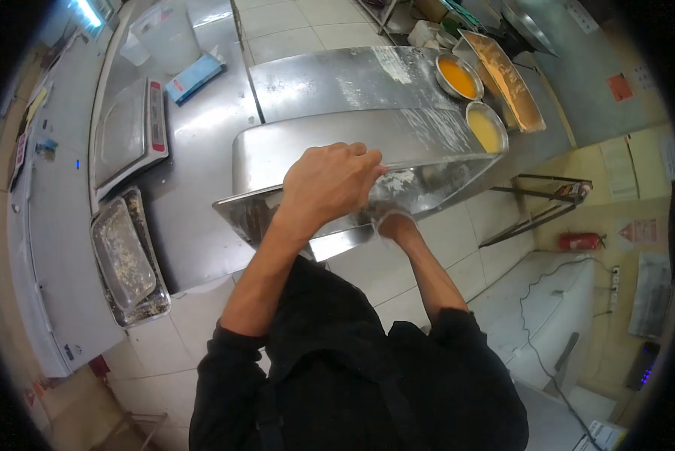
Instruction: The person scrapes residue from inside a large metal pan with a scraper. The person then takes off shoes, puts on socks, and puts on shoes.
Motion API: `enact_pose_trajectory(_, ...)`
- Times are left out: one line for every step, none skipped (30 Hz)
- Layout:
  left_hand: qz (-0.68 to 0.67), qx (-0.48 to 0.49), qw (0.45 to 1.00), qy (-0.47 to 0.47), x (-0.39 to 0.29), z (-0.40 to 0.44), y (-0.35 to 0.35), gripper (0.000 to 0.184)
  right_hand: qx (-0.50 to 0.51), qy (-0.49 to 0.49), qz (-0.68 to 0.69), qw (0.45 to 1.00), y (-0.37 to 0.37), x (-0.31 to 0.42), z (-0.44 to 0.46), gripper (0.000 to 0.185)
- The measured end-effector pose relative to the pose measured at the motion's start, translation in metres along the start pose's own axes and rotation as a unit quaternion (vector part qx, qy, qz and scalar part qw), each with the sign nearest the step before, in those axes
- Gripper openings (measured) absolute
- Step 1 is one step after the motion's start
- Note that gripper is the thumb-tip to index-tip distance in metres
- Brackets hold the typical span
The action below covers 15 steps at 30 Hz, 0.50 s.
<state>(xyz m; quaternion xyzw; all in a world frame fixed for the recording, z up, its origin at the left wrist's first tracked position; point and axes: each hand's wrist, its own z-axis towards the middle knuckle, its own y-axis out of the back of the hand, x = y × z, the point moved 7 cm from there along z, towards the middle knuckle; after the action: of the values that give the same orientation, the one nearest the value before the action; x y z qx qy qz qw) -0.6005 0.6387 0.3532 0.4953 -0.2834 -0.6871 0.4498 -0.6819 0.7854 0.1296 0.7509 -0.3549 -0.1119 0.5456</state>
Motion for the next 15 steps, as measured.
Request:
enact_pose_trajectory(0.0,-0.004,1.0,0.007,0.003,-0.001,0.0,0.029,0.004,0.005,-0.005,1.0,-0.008,0.005,-0.008,0.03)
enact_pose_trajectory(0.002,0.0,1.0,-0.007,0.002,-0.001,-0.001,0.029,-0.029,-0.014,-0.001,0.999,-0.013,0.006,-0.016,0.029)
enact_pose_trajectory(0.003,0.007,1.0,-0.024,-0.001,-0.002,-0.004,0.029,-0.062,-0.035,0.005,0.997,-0.017,0.004,-0.02,0.027)
enact_pose_trajectory(-0.001,0.01,1.0,-0.023,0.0,-0.003,-0.006,0.029,-0.057,-0.038,0.006,0.998,-0.03,-0.002,-0.003,0.027)
enact_pose_trajectory(0.001,0.017,0.999,-0.036,-0.002,-0.005,-0.008,0.029,-0.044,-0.05,0.009,0.998,-0.045,-0.013,0.028,0.027)
enact_pose_trajectory(0.008,0.019,0.999,-0.048,-0.003,-0.005,-0.008,0.029,-0.034,-0.058,0.011,0.998,-0.051,-0.02,0.05,0.026)
enact_pose_trajectory(0.013,0.018,0.999,-0.046,-0.001,-0.003,-0.006,0.029,-0.037,-0.053,0.012,0.998,-0.03,-0.01,0.056,0.026)
enact_pose_trajectory(0.023,0.014,0.999,-0.026,0.003,-0.002,-0.005,0.028,-0.009,-0.051,0.026,0.998,0.0,0.008,0.05,0.027)
enact_pose_trajectory(0.03,0.008,0.999,-0.006,0.005,-0.001,-0.002,0.028,0.018,-0.051,0.038,0.998,0.016,0.018,0.045,0.028)
enact_pose_trajectory(0.036,-0.001,0.999,-0.008,0.005,0.002,0.002,0.028,0.009,-0.047,0.033,0.998,0.012,0.011,0.054,0.028)
enact_pose_trajectory(0.03,-0.004,1.0,-0.001,0.005,0.0,0.004,0.028,-0.006,-0.03,0.012,0.999,-0.004,-0.001,0.06,0.028)
enact_pose_trajectory(0.019,-0.001,1.0,0.011,0.004,-0.005,0.002,0.027,-0.011,-0.014,-0.007,1.0,-0.02,-0.008,0.053,0.028)
enact_pose_trajectory(0.016,-0.002,1.0,0.019,0.006,-0.007,0.001,0.027,-0.002,0.003,-0.005,1.0,-0.016,-0.007,0.035,0.029)
enact_pose_trajectory(0.009,-0.007,1.0,0.014,0.007,-0.006,0.001,0.028,0.006,0.019,-0.004,1.0,-0.009,-0.006,0.018,0.03)
enact_pose_trajectory(0.002,-0.012,1.0,0.008,0.007,-0.006,0.002,0.028,0.011,0.022,-0.008,1.0,-0.01,-0.015,0.004,0.03)
